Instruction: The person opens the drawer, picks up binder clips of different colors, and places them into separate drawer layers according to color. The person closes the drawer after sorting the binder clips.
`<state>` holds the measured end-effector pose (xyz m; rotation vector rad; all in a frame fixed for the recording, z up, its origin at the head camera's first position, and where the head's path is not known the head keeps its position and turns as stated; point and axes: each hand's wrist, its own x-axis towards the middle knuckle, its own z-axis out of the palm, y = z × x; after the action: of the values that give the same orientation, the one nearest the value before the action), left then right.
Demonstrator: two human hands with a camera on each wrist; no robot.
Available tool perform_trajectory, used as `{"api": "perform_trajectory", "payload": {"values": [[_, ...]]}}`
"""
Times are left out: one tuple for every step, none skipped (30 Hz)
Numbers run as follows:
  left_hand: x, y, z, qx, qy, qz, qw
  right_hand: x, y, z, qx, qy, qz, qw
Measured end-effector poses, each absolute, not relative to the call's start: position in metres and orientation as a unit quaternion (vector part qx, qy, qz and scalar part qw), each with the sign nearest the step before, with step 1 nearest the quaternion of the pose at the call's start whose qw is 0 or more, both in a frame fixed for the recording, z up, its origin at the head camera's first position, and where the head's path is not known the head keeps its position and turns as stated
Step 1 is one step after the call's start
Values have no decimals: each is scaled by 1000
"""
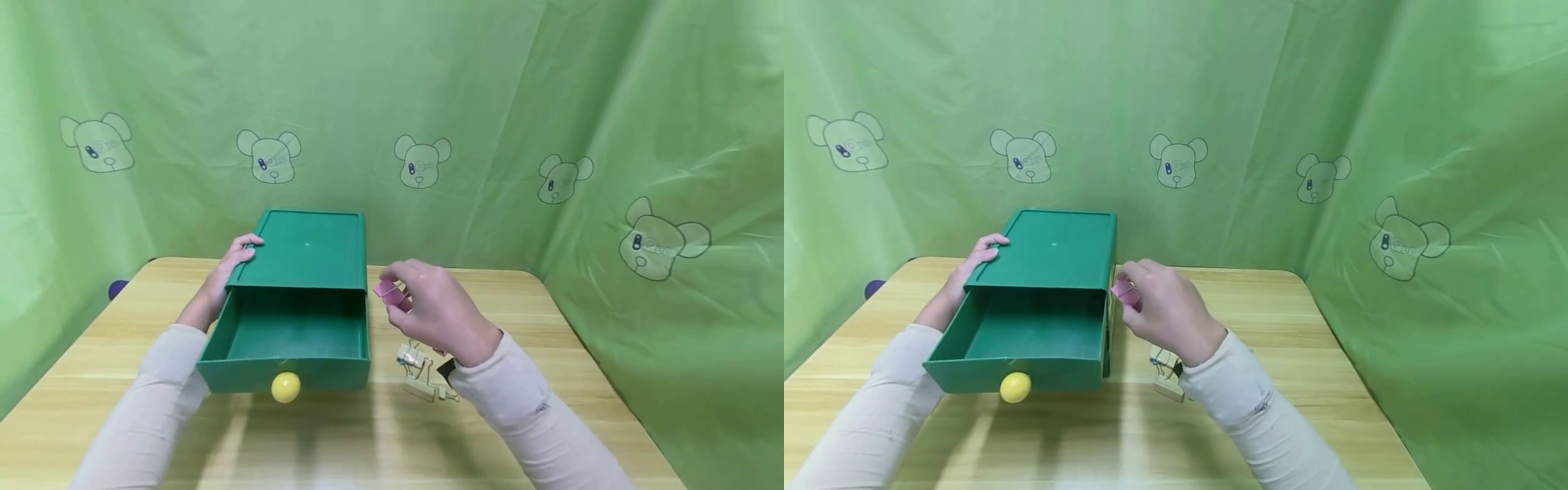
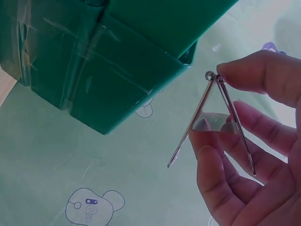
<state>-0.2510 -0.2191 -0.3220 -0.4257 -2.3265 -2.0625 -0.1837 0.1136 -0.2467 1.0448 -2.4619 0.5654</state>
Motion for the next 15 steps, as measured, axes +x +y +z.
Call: {"api": "perform_trajectory", "payload": {"values": [[-251,-219,-322,-135,-742,-656,2,-184,112,-246,379,-879,202,206],[-251,-219,-322,-135,-743,-656,2,-184,111,-246,384,-877,201,209],[-251,-220,-322,-136,-743,-655,3,-184,110,-246,388,-875,200,211],[-250,-219,-322,-136,-741,-658,3,-184,108,-246,392,-872,201,213],[-251,-219,-322,-137,-740,-659,4,-184,107,-246,397,-869,202,216],[-251,-219,-321,-138,-738,-660,4,-184,106,-245,400,-867,204,217],[-251,-219,-321,-138,-737,-662,5,-184,104,-245,404,-864,206,218],[-251,-219,-321,-139,-735,-663,6,-183,103,-246,407,-862,208,219],[-252,-218,-321,-139,-735,-664,7,-183,102,-246,410,-860,209,219],[-252,-218,-321,-139,-734,-665,7,-183,101,-246,412,-859,211,220],[-252,-218,-322,-139,-734,-664,8,-182,100,-246,414,-858,211,219],[-252,-218,-322,-139,-735,-664,7,-182,98,-245,414,-858,211,218],[-252,-218,-322,-139,-736,-663,7,-182,97,-245,416,-858,210,218],[-252,-218,-322,-139,-736,-663,5,-182,96,-245,417,-857,210,218],[-252,-218,-322,-139,-735,-663,5,-182,95,-245,418,-857,208,218]]}}
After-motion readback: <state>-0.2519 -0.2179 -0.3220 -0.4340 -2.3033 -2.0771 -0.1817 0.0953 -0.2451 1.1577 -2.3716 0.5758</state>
